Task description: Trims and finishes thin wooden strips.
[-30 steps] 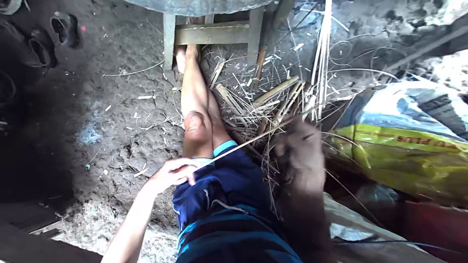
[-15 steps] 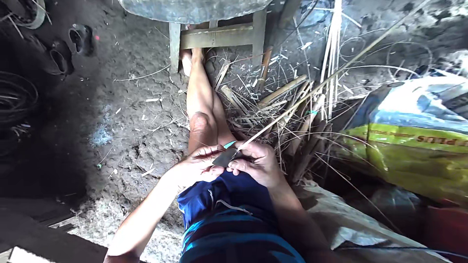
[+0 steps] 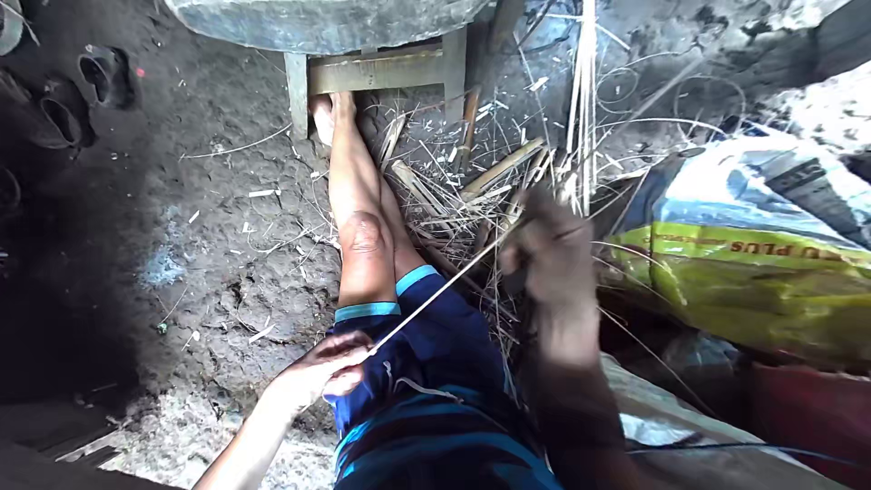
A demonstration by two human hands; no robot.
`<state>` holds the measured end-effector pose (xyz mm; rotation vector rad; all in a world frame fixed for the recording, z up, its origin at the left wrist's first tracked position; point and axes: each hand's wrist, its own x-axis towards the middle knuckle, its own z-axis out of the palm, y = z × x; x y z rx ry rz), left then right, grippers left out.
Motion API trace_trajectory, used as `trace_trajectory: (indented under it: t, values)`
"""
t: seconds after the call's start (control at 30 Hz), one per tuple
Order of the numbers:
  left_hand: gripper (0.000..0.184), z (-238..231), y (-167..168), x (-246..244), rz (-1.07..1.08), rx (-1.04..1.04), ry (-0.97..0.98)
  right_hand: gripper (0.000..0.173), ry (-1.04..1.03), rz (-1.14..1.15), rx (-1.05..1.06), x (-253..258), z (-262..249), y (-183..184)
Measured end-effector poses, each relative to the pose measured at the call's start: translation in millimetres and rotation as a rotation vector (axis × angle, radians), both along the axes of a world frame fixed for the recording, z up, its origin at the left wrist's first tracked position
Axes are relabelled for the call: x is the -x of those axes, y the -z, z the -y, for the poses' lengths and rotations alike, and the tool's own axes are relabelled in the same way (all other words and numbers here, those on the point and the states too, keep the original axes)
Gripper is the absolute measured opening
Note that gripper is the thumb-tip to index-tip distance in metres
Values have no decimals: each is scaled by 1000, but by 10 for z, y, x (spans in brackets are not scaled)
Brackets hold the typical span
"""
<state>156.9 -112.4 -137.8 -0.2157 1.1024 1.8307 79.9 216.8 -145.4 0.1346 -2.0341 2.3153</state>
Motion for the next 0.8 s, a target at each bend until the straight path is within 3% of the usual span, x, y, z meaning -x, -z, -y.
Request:
trace_trajectory:
  t: [0.13, 0.23, 0.47, 0.6, 0.8]
  values:
    - [25, -317, -79, 316, -28, -109, -106, 17, -370, 36, 95, -382, 817, 126]
    - [30, -317, -68, 345, 21, -203, -77, 5, -413, 18, 144, -410, 854, 180]
    - [24, -247, -141, 249, 52, -190, -127, 4, -341, -48, 67, -284, 755, 104]
    - [8, -57, -31, 79, 10, -156, -89, 10, -220, -41, 55, -95, 453, 31]
    - [9, 273, 43, -197, -31, -16, -76, 20, -42, 5, 77, 144, 12, -138]
